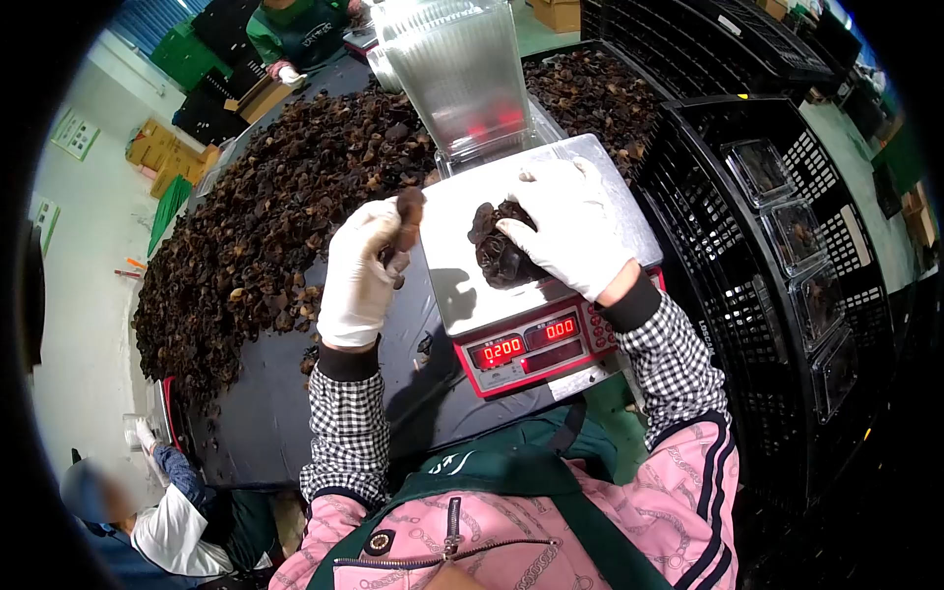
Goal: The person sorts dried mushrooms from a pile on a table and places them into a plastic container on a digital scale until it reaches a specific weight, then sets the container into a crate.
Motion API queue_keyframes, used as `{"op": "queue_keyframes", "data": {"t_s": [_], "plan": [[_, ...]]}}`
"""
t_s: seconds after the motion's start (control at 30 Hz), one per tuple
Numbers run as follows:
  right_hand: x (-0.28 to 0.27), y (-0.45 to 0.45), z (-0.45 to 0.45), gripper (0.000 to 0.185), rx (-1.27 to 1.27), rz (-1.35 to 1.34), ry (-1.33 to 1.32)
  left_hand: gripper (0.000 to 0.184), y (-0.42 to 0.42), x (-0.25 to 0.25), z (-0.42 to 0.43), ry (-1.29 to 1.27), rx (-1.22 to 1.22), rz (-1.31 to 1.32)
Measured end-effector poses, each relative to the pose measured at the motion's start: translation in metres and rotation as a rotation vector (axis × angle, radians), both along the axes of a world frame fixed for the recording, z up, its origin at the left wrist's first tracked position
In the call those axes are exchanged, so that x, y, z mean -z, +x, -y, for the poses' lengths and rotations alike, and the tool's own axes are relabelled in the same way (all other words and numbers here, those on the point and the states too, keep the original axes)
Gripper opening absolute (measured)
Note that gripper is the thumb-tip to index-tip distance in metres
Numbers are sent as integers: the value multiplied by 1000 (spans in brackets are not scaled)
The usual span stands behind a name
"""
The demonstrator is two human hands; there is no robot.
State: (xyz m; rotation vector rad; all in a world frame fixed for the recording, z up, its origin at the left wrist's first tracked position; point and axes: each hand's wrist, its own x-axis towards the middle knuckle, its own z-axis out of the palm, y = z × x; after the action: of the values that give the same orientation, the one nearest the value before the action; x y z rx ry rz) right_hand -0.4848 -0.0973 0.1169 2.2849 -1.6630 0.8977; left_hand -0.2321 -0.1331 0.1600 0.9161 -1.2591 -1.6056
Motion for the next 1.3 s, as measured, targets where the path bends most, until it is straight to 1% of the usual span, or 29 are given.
{"op": "queue_keyframes", "data": {"t_s": [0.03, 0.1, 0.13, 0.23, 0.27, 0.3, 0.37, 0.43, 0.47, 0.5, 0.57, 0.6, 0.63, 0.67, 0.7, 0.73, 0.83, 0.87, 0.97, 1.0, 1.1, 1.13, 1.17, 1.2, 1.23, 1.27, 1.3], "plan": [[6, -1, 7, 24, -2, -82, -1, 25, 4, 8, 6, 55, -5, -253], [6, -1, 15, 21, -27, -79, -39, 29, 7, 6, 1, 211, -36, -447], [2, 0, 17, 19, -38, -78, -56, 28, 11, 11, 5, 315, -7, -569], [-28, -2, 9, 13, -99, 505, 102, 23, 11, 17, 13, 417, -65, -553], [-28, -6, 9, 18, -111, 528, -122, 17, 11, 26, 19, 389, -51, -588], [-37, -13, 1, 17, -39, 716, 38, 17, 5, 29, 20, 323, -99, -489], [-46, -20, -13, 18, -87, 1367, 139, 16, -1, 38, 29, 121, 19, -325], [-34, -49, -21, 24, -288, 1720, 169, 25, -20, 24, 24, -120, 0, 59], [-29, -60, -24, 30, -361, 1790, 204, 26, -29, 28, 30, -305, 43, 209], [-31, -58, -30, 33, -329, 1916, 227, 27, -40, 32, 37, -491, 85, 359], [-18, -67, -32, 33, -341, 1928, 252, 29, -64, 28, 38, -757, 80, 619], [-16, -63, -34, 32, -222, 1914, 218, 32, -72, 28, 39, -981, 80, 712], [-13, -61, -37, 29, -152, 1899, 211, 31, -79, 36, 46, -1110, 68, 728], [-12, -62, -39, 27, -187, 1914, 238, 30, -85, 49, 55, -1238, 58, 745], [-11, -62, -42, 26, -220, 1931, 266, 28, -90, 48, 56, -1365, 50, 761], [-10, -61, -44, 25, -214, 1938, 256, 25, -98, 47, 57, -1291, 117, 860], [-9, -57, -50, 24, -196, 1963, 225, 22, -99, 41, 54, -1171, 140, 866], [-8, -56, -51, 24, -192, 1973, 214, 18, -100, 40, 59, -1198, 137, 829], [-7, -53, -57, 23, -203, 1979, 228, 16, -93, 32, 57, -1142, 102, 882], [-6, -51, -58, 23, -202, 1978, 235, 17, -90, 32, 57, -1156, 110, 849], [-5, -44, -62, 26, -224, 1974, 260, 20, -85, 20, 56, -1030, 189, 748], [-5, -40, -65, 27, -232, 1973, 265, 24, -79, 13, 52, -920, 179, 650], [-6, -36, -69, 29, -237, 1973, 266, 26, -77, 8, 48, -890, 137, 604], [-11, -28, -74, 33, -234, 1955, 298, 25, -70, -1, 39, -868, 174, 577], [-8, -23, -80, 40, -322, 1996, 380, 25, -64, -12, 28, -846, 207, 551], [-9, -14, -85, 45, -333, 2034, 442, 24, -59, -22, 14, -742, 285, 467], [-10, 0, -89, 51, -344, 2072, 510, 20, -55, -30, 0, -742, 362, 447]]}}
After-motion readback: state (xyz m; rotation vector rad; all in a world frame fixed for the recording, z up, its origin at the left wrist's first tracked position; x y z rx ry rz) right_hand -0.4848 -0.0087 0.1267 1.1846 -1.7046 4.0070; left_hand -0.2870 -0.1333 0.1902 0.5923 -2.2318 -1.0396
